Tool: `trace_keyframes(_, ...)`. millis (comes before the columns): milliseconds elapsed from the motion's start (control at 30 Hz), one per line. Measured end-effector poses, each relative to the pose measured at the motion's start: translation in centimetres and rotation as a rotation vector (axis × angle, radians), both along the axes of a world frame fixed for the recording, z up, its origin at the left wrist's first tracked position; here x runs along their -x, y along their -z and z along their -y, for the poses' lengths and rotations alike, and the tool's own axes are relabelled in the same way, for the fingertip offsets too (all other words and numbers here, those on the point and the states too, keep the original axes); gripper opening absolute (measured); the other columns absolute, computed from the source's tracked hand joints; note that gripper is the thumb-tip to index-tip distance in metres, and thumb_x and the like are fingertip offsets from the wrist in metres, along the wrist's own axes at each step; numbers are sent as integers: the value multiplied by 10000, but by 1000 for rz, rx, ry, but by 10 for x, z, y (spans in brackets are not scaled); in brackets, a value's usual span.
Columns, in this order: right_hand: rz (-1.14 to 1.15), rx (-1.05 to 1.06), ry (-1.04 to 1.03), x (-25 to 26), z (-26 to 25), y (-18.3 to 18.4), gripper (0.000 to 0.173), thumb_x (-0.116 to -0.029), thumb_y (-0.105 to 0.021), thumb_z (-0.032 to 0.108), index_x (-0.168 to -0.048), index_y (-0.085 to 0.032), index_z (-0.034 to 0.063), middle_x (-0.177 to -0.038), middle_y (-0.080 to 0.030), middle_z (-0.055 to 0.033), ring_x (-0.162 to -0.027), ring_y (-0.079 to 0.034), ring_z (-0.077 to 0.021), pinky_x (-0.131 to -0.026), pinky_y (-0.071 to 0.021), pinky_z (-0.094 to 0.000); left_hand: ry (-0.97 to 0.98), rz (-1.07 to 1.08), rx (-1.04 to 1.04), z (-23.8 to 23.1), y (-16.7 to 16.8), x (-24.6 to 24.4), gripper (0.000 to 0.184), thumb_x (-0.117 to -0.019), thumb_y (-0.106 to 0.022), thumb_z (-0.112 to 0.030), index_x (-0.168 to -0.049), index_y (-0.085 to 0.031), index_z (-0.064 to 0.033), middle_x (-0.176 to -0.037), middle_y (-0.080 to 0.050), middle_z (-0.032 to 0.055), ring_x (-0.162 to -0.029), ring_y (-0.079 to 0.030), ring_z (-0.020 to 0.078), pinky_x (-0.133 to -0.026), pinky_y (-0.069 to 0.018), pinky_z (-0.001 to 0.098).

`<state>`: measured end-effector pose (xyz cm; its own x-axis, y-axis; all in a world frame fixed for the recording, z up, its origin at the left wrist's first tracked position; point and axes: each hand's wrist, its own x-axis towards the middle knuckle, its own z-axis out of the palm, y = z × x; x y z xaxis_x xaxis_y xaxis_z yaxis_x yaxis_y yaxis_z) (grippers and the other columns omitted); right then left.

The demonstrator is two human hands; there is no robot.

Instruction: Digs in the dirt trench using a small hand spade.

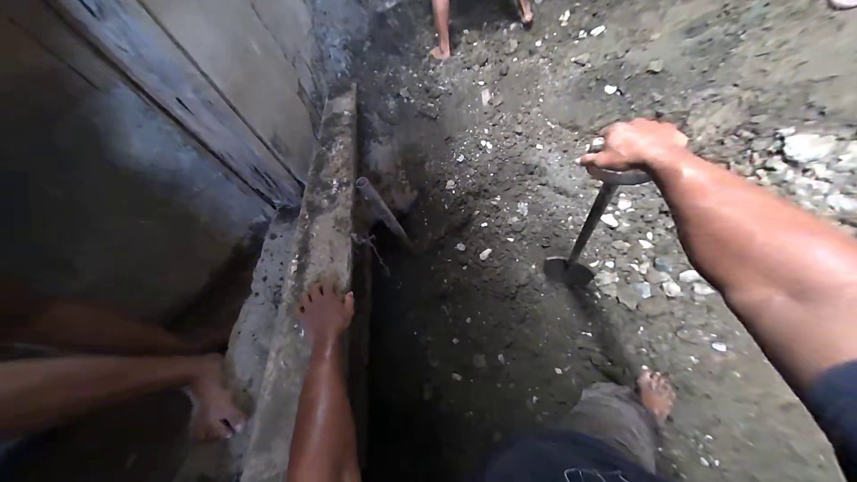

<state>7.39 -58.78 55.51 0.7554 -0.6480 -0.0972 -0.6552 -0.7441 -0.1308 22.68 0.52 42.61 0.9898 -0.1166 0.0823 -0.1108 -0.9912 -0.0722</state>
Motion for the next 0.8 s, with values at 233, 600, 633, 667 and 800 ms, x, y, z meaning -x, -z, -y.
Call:
trace_keyframes(233,-4,14,-32,-50,24,16,713,-884,-555,773,-1156,-733,139,-1114,-699,-278,-1074,-650,-526,-779,-479,-766,-27,37,-35,-1,0,-4,751,-921,-567,-658,-1500,-516,-182,-1516,-505,168,-1418,-437,408,-1110,-353,663)
trace_keyframes(600,-28,44,-9,-30,16,11,682,-944,-514,715,-1060,-729,78,-1076,-692,-304,-1058,-647,-542,-759,-469,-764,-28,3,-12,1,0,-5,678,-937,-542,-648,-1450,-567,-205,-1518,-500,149,-1428,-415,406,-1120,-327,667)
trace_keyframes(633,-25,47,-9,-24,18,12,675,-946,-509,709,-1063,-731,82,-1073,-695,-298,-1056,-651,-536,-758,-475,-761,-26,13,-10,1,0,-5,681,-931,-545,-650,-1450,-568,-209,-1518,-500,148,-1423,-419,406,-1114,-330,670)
trace_keyframes(667,-25,49,-5,-18,18,12,671,-950,-509,704,-1072,-732,83,-1074,-697,-294,-1056,-655,-530,-760,-480,-757,-22,20,-9,1,1,-5,683,-931,-544,-649,-1451,-567,-206,-1515,-502,149,-1417,-425,408,-1108,-335,672)
trace_keyframes(800,-30,37,20,7,6,12,671,-952,-518,690,-1107,-718,68,-1096,-687,-312,-1066,-647,-541,-766,-477,-758,0,1,22,2,-2,-2,657,-955,-557,-609,-1467,-555,-198,-1524,-489,188,-1429,-401,451,-1113,-315,708)
